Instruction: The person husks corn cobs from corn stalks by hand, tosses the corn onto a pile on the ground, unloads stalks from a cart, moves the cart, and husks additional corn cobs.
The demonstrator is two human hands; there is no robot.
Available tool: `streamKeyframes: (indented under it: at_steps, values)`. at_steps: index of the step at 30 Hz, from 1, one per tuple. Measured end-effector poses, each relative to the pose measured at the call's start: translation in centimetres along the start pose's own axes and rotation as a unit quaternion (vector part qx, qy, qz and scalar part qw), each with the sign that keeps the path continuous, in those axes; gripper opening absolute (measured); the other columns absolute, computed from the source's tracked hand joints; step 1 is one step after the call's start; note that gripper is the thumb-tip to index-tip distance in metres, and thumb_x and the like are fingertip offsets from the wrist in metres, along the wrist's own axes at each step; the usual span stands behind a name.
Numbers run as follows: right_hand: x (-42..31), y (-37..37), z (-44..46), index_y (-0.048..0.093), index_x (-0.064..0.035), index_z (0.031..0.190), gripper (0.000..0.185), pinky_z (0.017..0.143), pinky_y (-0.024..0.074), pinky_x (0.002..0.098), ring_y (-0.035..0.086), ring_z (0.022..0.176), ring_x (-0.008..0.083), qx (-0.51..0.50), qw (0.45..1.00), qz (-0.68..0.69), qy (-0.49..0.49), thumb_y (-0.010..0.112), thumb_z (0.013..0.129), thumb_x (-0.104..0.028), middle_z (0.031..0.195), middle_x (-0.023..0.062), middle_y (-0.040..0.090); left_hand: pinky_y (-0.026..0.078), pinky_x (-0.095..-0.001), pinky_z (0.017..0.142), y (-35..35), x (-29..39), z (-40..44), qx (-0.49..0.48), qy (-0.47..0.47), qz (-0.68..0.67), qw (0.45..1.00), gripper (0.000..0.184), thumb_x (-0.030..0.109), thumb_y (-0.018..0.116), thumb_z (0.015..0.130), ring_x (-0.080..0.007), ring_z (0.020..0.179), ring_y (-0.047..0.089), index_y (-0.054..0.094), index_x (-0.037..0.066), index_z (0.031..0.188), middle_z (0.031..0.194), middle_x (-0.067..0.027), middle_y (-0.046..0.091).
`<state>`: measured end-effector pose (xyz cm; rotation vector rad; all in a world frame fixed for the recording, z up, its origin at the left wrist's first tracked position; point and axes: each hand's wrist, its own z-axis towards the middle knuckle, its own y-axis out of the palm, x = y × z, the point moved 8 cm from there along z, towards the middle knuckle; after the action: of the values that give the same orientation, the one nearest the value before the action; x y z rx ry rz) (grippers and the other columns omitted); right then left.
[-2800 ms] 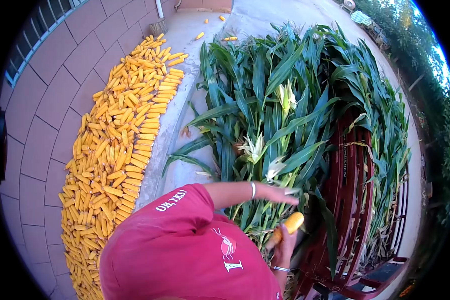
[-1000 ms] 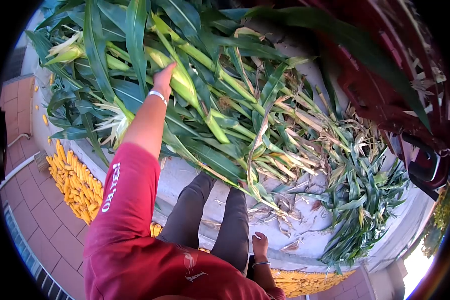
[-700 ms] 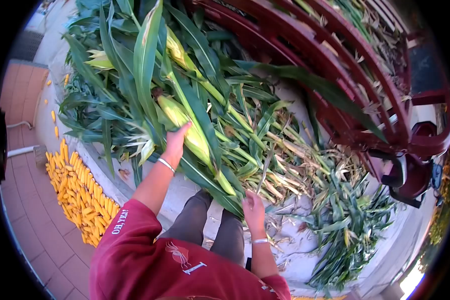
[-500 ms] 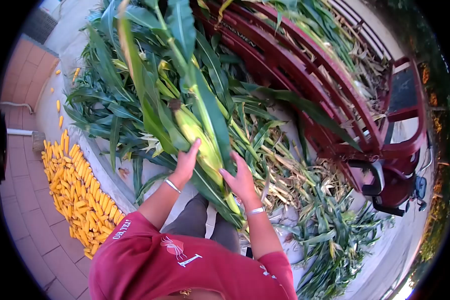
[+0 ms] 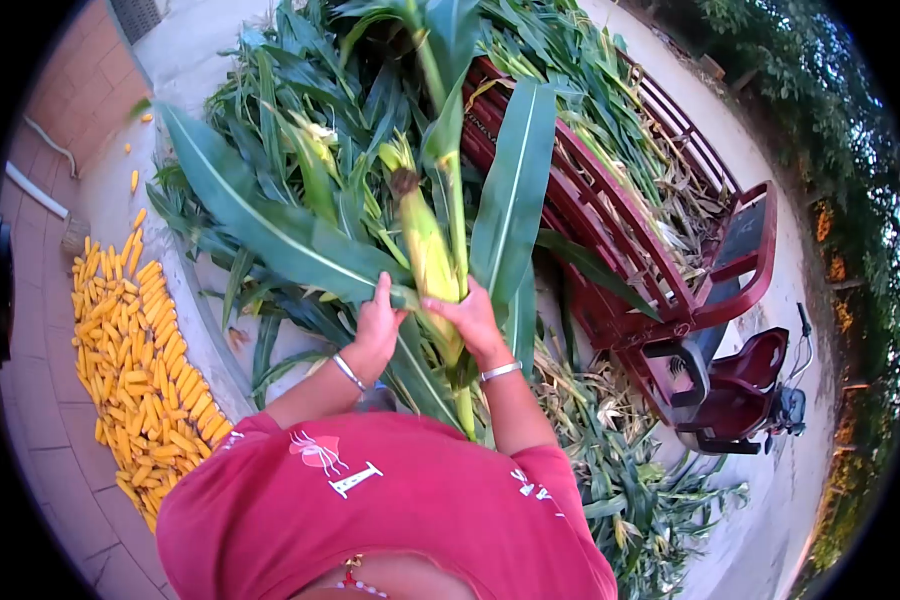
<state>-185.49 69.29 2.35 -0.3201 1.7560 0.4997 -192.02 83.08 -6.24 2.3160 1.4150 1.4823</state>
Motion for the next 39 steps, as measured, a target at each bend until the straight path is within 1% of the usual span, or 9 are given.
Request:
streamKeyframes:
  at_steps: [5, 8, 11, 12, 14, 17, 20, 28, 39]
  values:
    - [-3.4, 0.4, 0.0, 0.052, 0.0028, 0.117, 0.052, 0.078, 0.0511, 0.0301, 0.061, 0.089, 0.0163, -0.008, 0.999, 0.037, -0.031, 0.077, 0.074, -0.011, 0.103, 0.0085, 0.063, 0.053, -0.0324, 0.066, -3.2, -4.7, -0.7, 0.055, -0.180, -0.021, 0.982, 0.031, 0.034, 0.043, 0.099, -0.0196, 0.073, 0.063, 0.054, 0.005, 0.099, 0.081, -0.0067, 0.062]
    - [-2.8, 0.7, 0.3, 0.053, 0.0019, 0.116, 0.051, 0.080, 0.0504, 0.0296, 0.062, 0.089, 0.0161, -0.070, 0.994, 0.079, -0.004, 0.078, 0.073, -0.008, 0.103, 0.0078, 0.063, 0.048, -0.0335, 0.055, -2.2, -6.2, 0.4, -0.057, -0.238, -0.022, 0.969, 0.039, 0.041, 0.037, 0.100, -0.0193, 0.063, 0.059, 0.051, 0.005, 0.096, 0.070, -0.0067, 0.057]
    - [-3.1, 0.1, 0.3, 0.054, 0.0023, 0.119, 0.052, 0.081, 0.0500, 0.0301, 0.062, 0.090, 0.0163, -0.095, 0.993, 0.076, -0.003, 0.076, 0.074, -0.013, 0.104, 0.0078, 0.063, 0.040, -0.0281, 0.051, -3.7, -6.5, -0.6, -0.333, -0.418, 0.172, 0.828, 0.071, 0.069, 0.026, 0.091, -0.0173, 0.046, 0.040, 0.047, 0.006, 0.066, 0.054, -0.0046, 0.046]
    - [-2.9, 0.0, 0.2, 0.054, 0.0024, 0.119, 0.053, 0.081, 0.0501, 0.0301, 0.062, 0.091, 0.0164, -0.101, 0.991, 0.084, 0.003, 0.076, 0.075, -0.015, 0.105, 0.0081, 0.063, 0.040, -0.0274, 0.049, -3.4, -1.7, -3.0, -0.319, -0.311, 0.425, 0.788, 0.078, 0.072, 0.016, 0.090, -0.0165, 0.043, 0.041, 0.045, 0.007, 0.057, 0.048, -0.0039, 0.043]
    - [-3.1, 0.0, -0.1, 0.053, 0.0028, 0.122, 0.056, 0.085, 0.0492, 0.0313, 0.062, 0.094, 0.0178, -0.116, 0.989, 0.097, 0.004, 0.077, 0.074, -0.017, 0.108, 0.0086, 0.063, 0.039, -0.0264, 0.049, -3.5, 4.0, -4.2, -0.310, -0.237, 0.498, 0.774, 0.079, 0.070, 0.017, 0.091, -0.0150, 0.045, 0.046, 0.048, 0.006, 0.058, 0.050, -0.0039, 0.048]
    - [-2.2, 0.3, 0.2, 0.051, 0.0029, 0.123, 0.059, 0.087, 0.0485, 0.0323, 0.061, 0.097, 0.0191, -0.151, 0.982, 0.111, 0.016, 0.077, 0.074, -0.017, 0.111, 0.0093, 0.063, 0.043, -0.0257, 0.053, 0.3, 13.4, -3.3, -0.303, 0.013, 0.460, 0.835, 0.072, 0.064, 0.028, 0.093, -0.0106, 0.050, 0.054, 0.057, 0.006, 0.061, 0.055, -0.0042, 0.060]
    - [-1.7, 1.5, 0.0, 0.050, 0.0028, 0.125, 0.062, 0.089, 0.0481, 0.0333, 0.061, 0.100, 0.0202, -0.199, 0.970, 0.136, 0.037, 0.077, 0.073, -0.017, 0.113, 0.0103, 0.062, 0.048, -0.0253, 0.072, 6.2, 20.6, -4.7, -0.225, 0.267, 0.347, 0.870, 0.038, 0.036, 0.047, 0.097, -0.0123, 0.079, 0.061, 0.063, 0.001, 0.101, 0.093, -0.0059, 0.066]
    - [-2.0, 2.7, -0.4, 0.050, 0.0041, 0.125, 0.063, 0.088, 0.0493, 0.0341, 0.062, 0.098, 0.0216, -0.214, 0.966, 0.139, 0.041, 0.075, 0.072, -0.017, 0.111, 0.0121, 0.063, 0.049, -0.0265, 0.075, 10.5, 21.2, -2.5, -0.304, 0.201, 0.291, 0.885, 0.025, 0.022, 0.055, 0.093, -0.0118, 0.083, 0.060, 0.066, 0.001, 0.100, 0.093, -0.0031, 0.066]
    - [-1.1, 2.5, 0.1, 0.053, 0.0029, 0.121, 0.057, 0.083, 0.0496, 0.0321, 0.062, 0.092, 0.0190, -0.137, 0.986, 0.093, 0.020, 0.076, 0.072, -0.015, 0.105, 0.0084, 0.064, 0.050, -0.0221, 0.069, 8.9, 19.4, 1.3, -0.197, 0.209, 0.294, 0.912, 0.022, 0.012, 0.054, 0.087, -0.0117, 0.077, 0.062, 0.066, -0.001, 0.101, 0.087, -0.0048, 0.065]
